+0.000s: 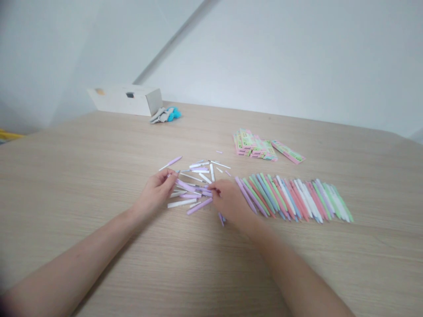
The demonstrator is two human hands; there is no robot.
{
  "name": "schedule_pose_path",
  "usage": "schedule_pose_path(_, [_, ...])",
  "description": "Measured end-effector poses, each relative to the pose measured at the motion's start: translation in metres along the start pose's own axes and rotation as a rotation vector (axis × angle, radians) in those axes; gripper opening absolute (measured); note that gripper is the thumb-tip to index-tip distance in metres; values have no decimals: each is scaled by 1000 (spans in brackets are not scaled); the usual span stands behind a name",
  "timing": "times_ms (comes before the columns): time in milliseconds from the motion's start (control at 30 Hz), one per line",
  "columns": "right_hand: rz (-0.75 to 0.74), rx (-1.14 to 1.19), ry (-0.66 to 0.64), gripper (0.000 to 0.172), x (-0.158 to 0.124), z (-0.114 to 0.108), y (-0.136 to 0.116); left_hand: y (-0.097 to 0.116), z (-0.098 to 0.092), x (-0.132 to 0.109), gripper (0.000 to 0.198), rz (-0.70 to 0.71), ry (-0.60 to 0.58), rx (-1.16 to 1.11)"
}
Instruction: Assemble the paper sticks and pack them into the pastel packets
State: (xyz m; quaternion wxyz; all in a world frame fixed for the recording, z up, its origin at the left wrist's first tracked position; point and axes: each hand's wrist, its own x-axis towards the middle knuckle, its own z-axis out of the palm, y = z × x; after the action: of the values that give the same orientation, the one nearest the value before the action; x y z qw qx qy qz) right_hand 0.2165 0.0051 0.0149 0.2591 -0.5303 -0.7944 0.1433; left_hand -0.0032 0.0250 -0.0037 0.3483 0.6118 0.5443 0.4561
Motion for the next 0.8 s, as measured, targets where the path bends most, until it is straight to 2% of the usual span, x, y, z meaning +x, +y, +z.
schedule_pose_path(167, [164,-52,98,28,10,-22,20,-2,0,-1,29,51,-13,39])
schedule_pose_path(367, [284,-170,115,28,15,-34,32,-3,-1,-1,23,30,-34,25])
schedule_pose_path(600, [344,-304,87,29,21,-30,51,-2,0,-2,19,4,-71,20])
schedule_pose_path(800, [270,-400,-8,30,46,-17,57,-2,0,-3,20,14,-77,40])
